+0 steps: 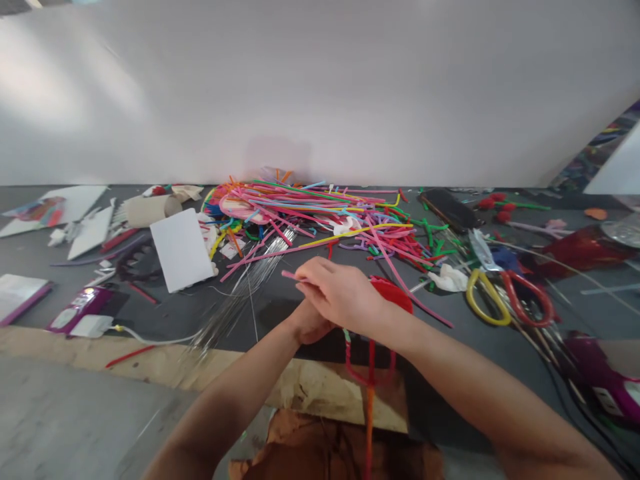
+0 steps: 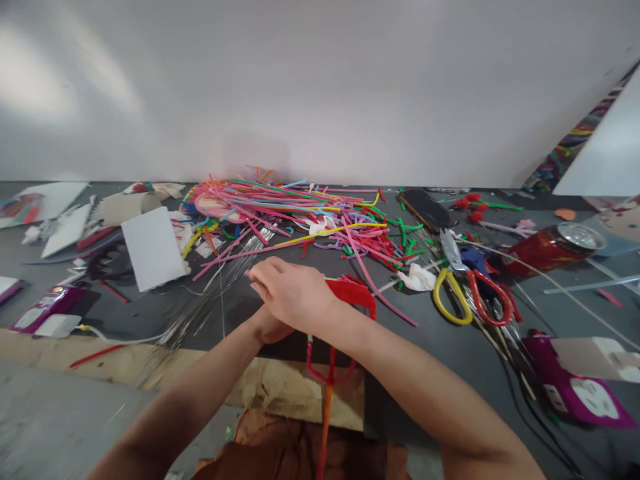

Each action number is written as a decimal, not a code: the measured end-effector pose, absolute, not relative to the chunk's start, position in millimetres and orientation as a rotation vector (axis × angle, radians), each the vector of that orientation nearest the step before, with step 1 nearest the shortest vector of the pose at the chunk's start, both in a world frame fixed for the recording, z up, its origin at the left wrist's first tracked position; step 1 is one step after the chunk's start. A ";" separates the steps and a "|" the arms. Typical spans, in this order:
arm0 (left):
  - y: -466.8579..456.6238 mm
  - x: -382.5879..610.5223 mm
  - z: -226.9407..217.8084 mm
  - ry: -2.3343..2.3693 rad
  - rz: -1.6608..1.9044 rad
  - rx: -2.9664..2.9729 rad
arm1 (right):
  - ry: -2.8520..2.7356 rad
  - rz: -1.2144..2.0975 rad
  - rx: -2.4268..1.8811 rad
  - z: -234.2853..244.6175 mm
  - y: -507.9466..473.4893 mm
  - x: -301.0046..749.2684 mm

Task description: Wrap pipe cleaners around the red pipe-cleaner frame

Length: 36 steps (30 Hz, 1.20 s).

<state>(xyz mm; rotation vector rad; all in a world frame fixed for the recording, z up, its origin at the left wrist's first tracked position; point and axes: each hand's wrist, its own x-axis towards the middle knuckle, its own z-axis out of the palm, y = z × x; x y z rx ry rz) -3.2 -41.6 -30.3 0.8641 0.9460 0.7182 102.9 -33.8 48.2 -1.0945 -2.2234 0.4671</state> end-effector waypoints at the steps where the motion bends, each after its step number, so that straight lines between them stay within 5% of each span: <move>1: -40.3 -3.7 -30.4 0.895 0.704 0.825 | -2.185 0.491 -1.071 50.2 -34.0 112.2; 9: -29.6 -12.9 -16.2 0.626 0.666 0.539 | -2.085 0.517 -1.457 28.8 -63.9 219.3; 19: -24.2 -11.0 -16.2 0.782 0.664 0.607 | -2.389 0.184 -1.453 -9.1 -79.8 211.0; 28: -19.1 -20.4 -20.6 1.366 0.755 1.780 | -2.238 0.213 -1.630 -23.4 -77.4 216.0; 36: -15.7 -21.8 -21.7 1.050 0.653 2.063 | -2.271 0.078 -1.741 -19.1 -77.6 217.1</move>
